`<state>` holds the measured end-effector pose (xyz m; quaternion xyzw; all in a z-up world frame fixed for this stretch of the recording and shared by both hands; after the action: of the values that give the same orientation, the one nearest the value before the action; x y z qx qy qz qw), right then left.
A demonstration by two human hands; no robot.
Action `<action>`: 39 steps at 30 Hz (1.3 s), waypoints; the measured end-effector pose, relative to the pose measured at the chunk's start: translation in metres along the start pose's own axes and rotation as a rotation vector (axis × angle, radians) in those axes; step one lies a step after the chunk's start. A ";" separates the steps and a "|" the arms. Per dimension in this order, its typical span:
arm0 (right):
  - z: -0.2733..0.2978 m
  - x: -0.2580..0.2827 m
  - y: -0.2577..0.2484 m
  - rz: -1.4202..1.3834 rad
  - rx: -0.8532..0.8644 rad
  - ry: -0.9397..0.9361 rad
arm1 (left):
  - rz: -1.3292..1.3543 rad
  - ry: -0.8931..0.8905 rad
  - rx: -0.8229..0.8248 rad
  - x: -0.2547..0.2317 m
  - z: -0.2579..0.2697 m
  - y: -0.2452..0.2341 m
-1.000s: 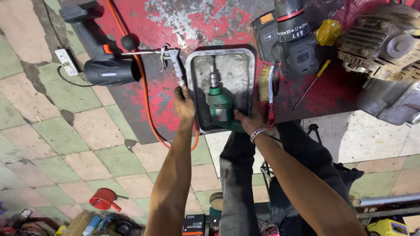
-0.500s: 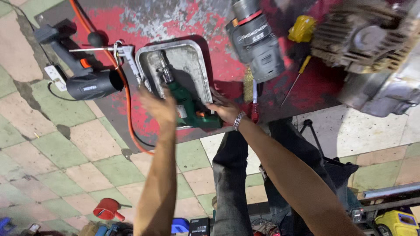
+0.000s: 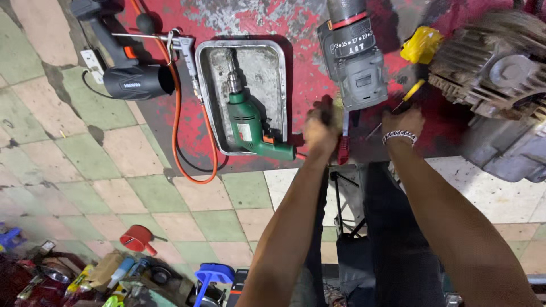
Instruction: The person uses a green electric impact wrench to remove bolts from a small engine block on a workbench. They then manually adjust the engine's position and handle attached wires before using the impact wrench again to remove additional bolts.
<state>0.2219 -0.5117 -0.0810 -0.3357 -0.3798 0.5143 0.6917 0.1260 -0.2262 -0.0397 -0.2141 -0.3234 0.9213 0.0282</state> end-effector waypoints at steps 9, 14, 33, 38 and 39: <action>0.037 0.025 0.040 -0.544 0.103 -0.027 | 0.068 0.026 0.008 -0.038 0.020 -0.029; 0.072 0.063 0.030 -0.543 0.186 -0.039 | 0.001 -0.030 0.037 -0.019 0.021 -0.006; 0.127 0.281 0.007 -0.673 0.159 -0.546 | 0.316 0.211 -0.088 -0.133 0.030 -0.226; 0.182 0.196 0.009 -0.934 0.455 -0.208 | 0.380 0.197 -0.111 -0.251 0.071 -0.146; 0.186 0.191 0.010 -0.940 0.457 -0.176 | 0.424 0.189 -0.141 -0.254 0.065 -0.143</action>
<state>0.0904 -0.3107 0.0352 0.0748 -0.4242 0.2447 0.8687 0.3168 -0.1997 0.1882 -0.3638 -0.3307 0.8577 -0.1505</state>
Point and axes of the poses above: each hand's wrist, its own z-axis away from the middle knuckle, its own y-axis out of the palm, x = y × z, the point moved 10 cm from there along -z, towards the middle knuckle, and after that the axes turned 10 degrees about -y, right-handed, at the moved point
